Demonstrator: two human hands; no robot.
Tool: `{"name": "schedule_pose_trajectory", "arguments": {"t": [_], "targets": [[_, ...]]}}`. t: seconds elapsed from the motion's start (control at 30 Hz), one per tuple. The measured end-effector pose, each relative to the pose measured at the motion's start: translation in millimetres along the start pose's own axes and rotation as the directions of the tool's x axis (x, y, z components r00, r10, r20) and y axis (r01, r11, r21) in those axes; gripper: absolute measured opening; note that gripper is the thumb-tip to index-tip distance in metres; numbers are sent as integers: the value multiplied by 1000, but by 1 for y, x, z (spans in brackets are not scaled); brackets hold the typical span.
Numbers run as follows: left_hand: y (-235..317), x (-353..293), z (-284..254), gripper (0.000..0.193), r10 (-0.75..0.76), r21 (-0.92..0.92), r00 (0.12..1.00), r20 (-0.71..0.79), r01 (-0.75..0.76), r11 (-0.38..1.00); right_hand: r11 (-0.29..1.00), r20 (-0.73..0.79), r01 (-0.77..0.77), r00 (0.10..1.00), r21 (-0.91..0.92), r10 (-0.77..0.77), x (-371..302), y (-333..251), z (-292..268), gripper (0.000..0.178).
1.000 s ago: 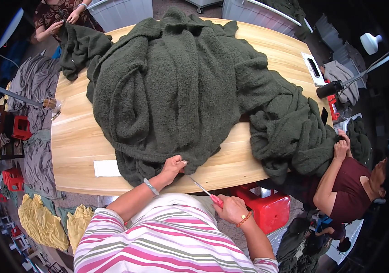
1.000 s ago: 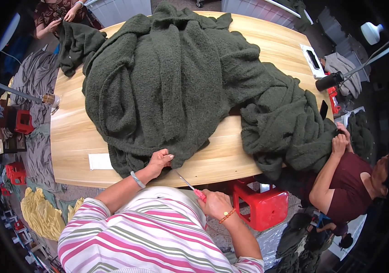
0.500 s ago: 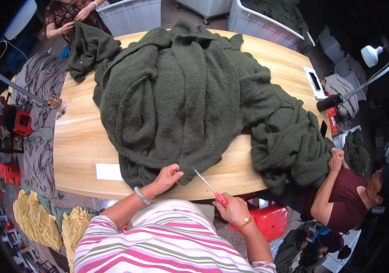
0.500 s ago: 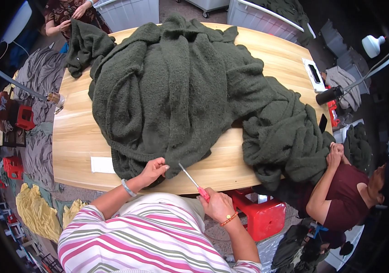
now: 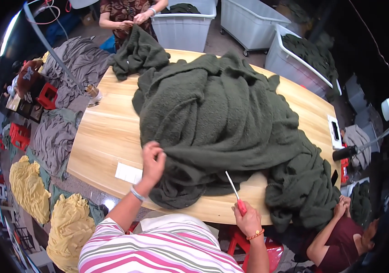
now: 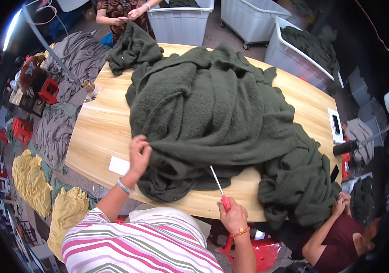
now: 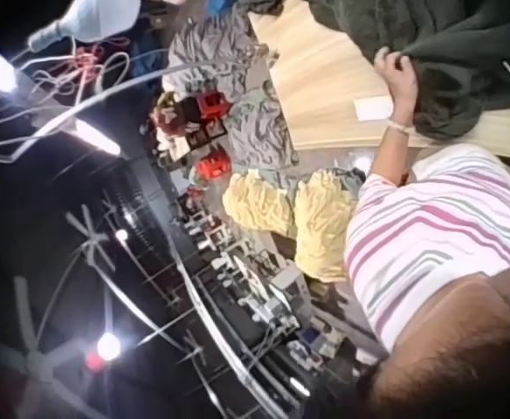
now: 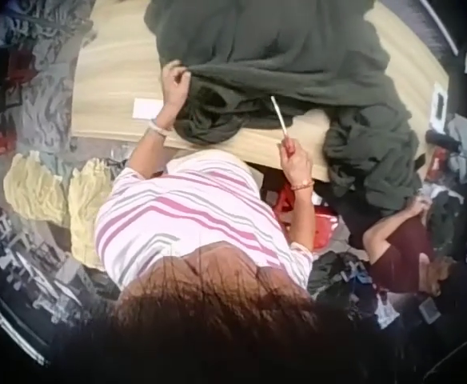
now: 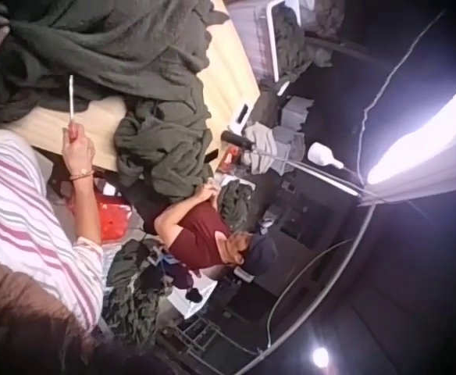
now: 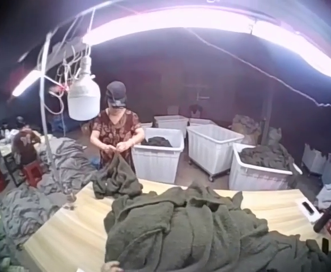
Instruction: Trimming loose threads from knitted sweaters using a pair of scissors.
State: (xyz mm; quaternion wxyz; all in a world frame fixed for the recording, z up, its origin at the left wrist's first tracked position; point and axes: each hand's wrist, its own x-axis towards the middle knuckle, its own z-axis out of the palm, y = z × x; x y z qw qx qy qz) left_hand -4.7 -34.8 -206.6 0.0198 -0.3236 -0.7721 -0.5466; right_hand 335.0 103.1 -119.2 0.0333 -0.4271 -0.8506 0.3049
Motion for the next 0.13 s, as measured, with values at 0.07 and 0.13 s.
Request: {"name": "schedule_pose_trajectory", "arguments": {"t": [0.07, 0.13], "targets": [[-48, 18, -17, 17, -120, 333, 979, -164, 169, 927, 1000, 55, 5, 998, 16, -6, -3, 1, 2, 26], [-119, 30, -43, 21, -706, -322, 678, 204, 727, 606, 1000, 110, -7, 994, 26, 4, -2, -6, 4, 31]]}}
